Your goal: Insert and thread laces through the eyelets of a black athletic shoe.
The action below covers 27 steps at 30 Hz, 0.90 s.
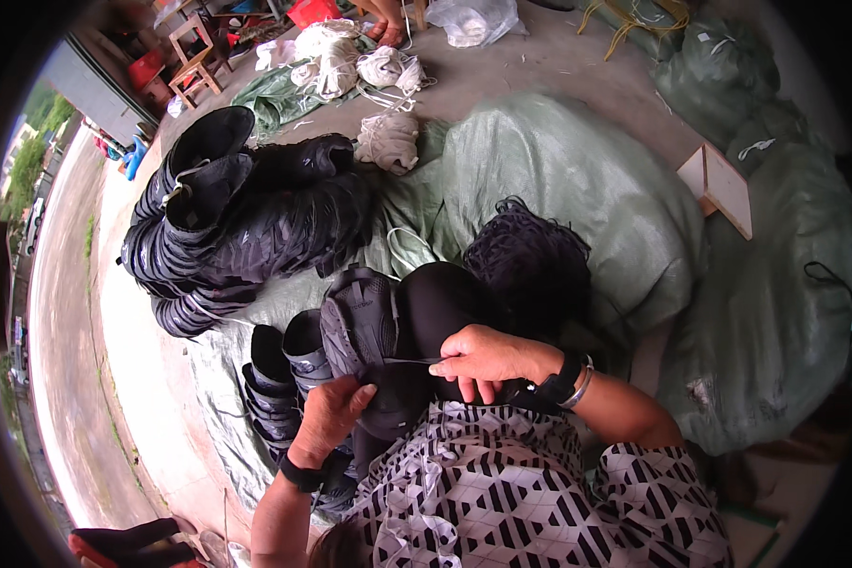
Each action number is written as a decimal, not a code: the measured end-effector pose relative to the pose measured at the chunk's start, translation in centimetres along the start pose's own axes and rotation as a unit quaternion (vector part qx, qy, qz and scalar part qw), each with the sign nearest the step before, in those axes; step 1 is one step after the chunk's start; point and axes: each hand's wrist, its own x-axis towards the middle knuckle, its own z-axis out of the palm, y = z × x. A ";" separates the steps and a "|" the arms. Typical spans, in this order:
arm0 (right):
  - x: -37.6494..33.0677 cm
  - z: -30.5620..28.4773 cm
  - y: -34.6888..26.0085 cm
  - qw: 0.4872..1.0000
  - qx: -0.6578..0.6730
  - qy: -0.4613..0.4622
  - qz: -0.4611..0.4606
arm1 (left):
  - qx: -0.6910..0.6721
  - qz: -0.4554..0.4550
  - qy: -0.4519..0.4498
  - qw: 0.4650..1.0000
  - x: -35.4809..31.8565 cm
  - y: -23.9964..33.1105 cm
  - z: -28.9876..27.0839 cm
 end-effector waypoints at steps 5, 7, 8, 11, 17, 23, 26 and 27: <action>-0.2 -0.1 0.3 1.000 0.004 0.023 -0.015 | 0.071 0.009 0.182 0.981 -0.8 0.7 0.9; -0.3 0.4 0.0 1.000 0.007 -0.020 0.009 | 0.039 0.033 0.233 0.971 -0.8 0.1 1.3; -0.2 0.5 0.0 1.000 0.005 -0.021 0.008 | 0.040 0.032 0.235 0.971 -0.5 -0.2 1.4; 0.2 0.8 0.2 1.000 0.013 -0.028 -0.001 | 0.127 0.082 0.189 0.970 0.0 -0.7 1.5; 1.5 0.6 2.1 0.938 0.135 0.234 -0.217 | 0.240 0.107 0.242 0.934 -0.9 -2.1 -1.0; 2.1 -3.6 3.8 0.750 0.579 0.208 -0.244 | -0.107 -0.022 0.553 0.826 -8.4 -19.5 -10.9; -1.2 -11.8 8.9 0.638 0.635 0.340 -0.272 | -0.276 -0.206 0.713 0.611 -17.0 -25.2 -18.4; -2.7 -14.5 10.4 0.617 0.630 0.392 -0.262 | -0.287 -0.204 0.702 0.619 -15.9 -26.3 -17.6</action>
